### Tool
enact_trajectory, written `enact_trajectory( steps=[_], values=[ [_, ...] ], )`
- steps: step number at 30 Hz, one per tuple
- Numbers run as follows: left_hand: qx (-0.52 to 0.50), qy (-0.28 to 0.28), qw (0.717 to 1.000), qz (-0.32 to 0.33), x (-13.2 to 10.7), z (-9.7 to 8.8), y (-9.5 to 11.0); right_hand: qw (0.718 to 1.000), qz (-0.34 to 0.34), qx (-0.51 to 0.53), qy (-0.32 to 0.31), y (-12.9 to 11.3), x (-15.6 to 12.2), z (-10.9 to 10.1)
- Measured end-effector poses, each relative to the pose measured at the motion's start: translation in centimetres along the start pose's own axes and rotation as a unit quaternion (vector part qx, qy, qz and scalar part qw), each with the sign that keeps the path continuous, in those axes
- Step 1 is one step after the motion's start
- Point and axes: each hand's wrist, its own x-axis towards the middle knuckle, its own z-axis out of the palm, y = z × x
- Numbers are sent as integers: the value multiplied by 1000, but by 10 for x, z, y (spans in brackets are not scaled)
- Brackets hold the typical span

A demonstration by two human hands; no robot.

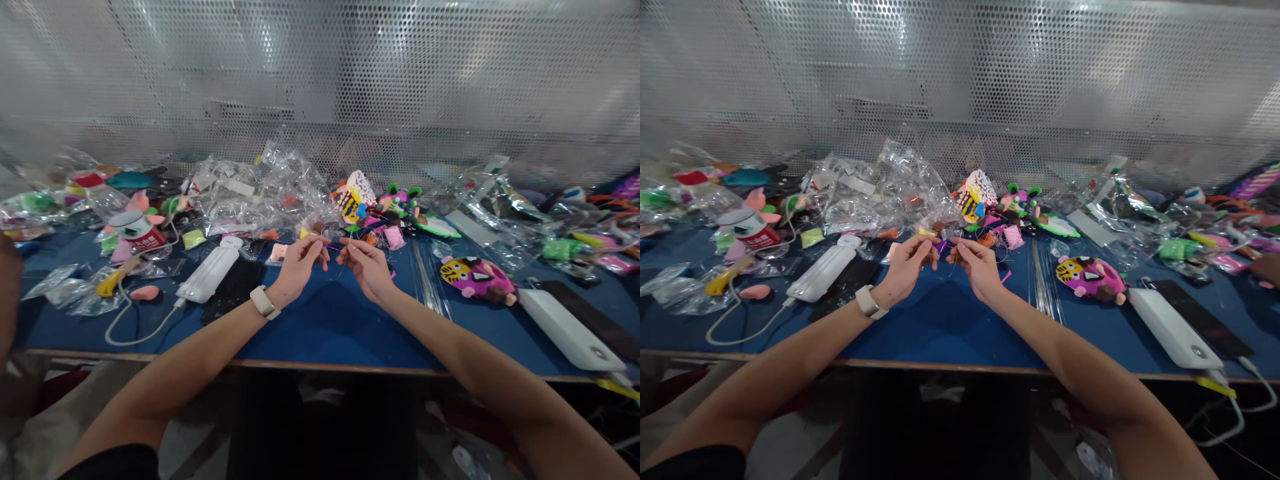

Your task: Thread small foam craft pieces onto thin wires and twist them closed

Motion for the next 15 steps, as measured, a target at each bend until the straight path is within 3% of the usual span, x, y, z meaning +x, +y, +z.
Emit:
enact_trajectory(
  steps=[6, 15],
  values=[
    [52, -54, 997, -6, -4, -1, 5, 999, -5, -36, -11, 0, -3, 0],
    [81, -118, 990, -3, -3, 0, 13, 988, -97, -113, -44, 1, -6, 0]
  ],
)
